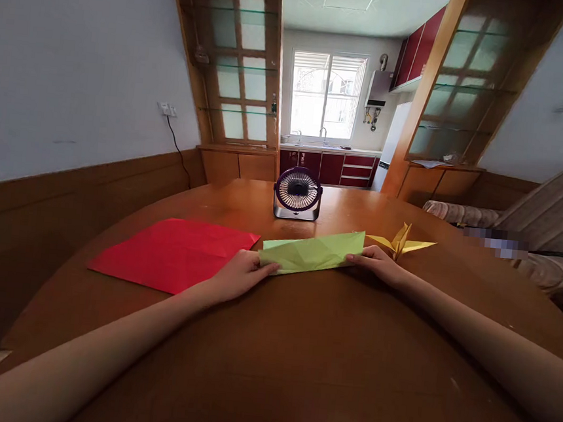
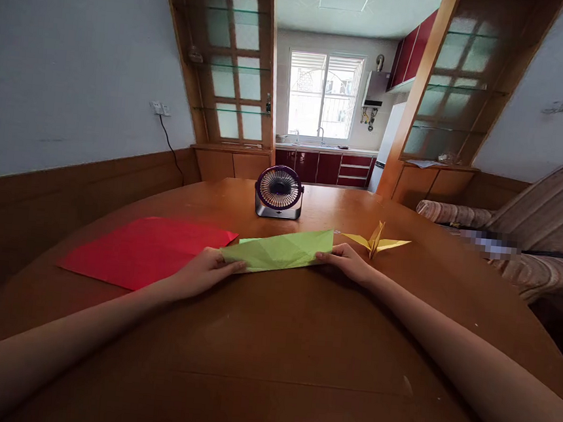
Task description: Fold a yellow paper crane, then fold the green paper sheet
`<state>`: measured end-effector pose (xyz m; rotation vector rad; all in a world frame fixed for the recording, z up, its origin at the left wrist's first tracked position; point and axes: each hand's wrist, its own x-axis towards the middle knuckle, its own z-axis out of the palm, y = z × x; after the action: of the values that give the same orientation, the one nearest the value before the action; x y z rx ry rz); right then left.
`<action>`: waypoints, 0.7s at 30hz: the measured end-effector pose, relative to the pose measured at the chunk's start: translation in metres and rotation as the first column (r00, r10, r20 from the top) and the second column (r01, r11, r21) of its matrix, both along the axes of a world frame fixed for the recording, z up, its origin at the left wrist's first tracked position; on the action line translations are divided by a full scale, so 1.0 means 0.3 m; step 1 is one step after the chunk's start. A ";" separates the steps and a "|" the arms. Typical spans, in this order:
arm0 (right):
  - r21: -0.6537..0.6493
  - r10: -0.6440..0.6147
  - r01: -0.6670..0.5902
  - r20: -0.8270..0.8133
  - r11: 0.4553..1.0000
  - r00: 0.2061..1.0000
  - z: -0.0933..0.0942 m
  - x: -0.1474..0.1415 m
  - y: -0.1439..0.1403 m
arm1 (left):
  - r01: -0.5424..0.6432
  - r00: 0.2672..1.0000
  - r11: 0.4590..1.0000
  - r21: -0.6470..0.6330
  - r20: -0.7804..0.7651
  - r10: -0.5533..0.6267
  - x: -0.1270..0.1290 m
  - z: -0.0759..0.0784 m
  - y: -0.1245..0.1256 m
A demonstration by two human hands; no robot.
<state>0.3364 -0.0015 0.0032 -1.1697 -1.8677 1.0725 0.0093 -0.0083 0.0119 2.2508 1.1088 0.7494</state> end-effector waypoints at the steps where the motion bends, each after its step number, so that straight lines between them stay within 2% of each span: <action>1: -0.034 -0.011 0.010 -0.044 0.999 0.999 0.001 -0.005 -0.002 | -0.053 0.999 0.999 -0.001 0.002 0.053 0.001 0.000 0.002; 3: -0.076 -0.057 0.050 -0.093 0.996 0.994 0.000 -0.013 -0.003 | -0.123 0.992 0.992 -0.003 0.021 0.123 0.001 0.001 0.004; 5: -0.080 -0.105 0.097 -0.091 0.992 0.990 -0.002 -0.017 -0.002 | -0.142 0.989 0.990 -0.018 0.043 0.143 0.001 0.003 0.006; 12: -0.023 -0.057 0.056 -0.044 0.998 0.997 0.000 -0.010 0.005 | -0.070 0.993 0.996 -0.061 0.087 0.075 0.002 0.004 0.009; 19: -0.024 -0.114 0.114 0.002 0.993 0.993 -0.015 -0.009 0.012 | -0.053 0.986 0.995 -0.081 0.156 0.065 0.005 0.005 0.013; 21: 0.020 -0.129 0.128 0.035 0.992 0.991 -0.022 -0.008 0.018 | -0.091 0.983 0.994 -0.063 0.155 0.099 0.005 -0.003 0.017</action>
<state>0.3340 0.0040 -0.0035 -1.2890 -1.7991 0.9680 0.0109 -0.0031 0.0112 2.0655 1.1524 0.9073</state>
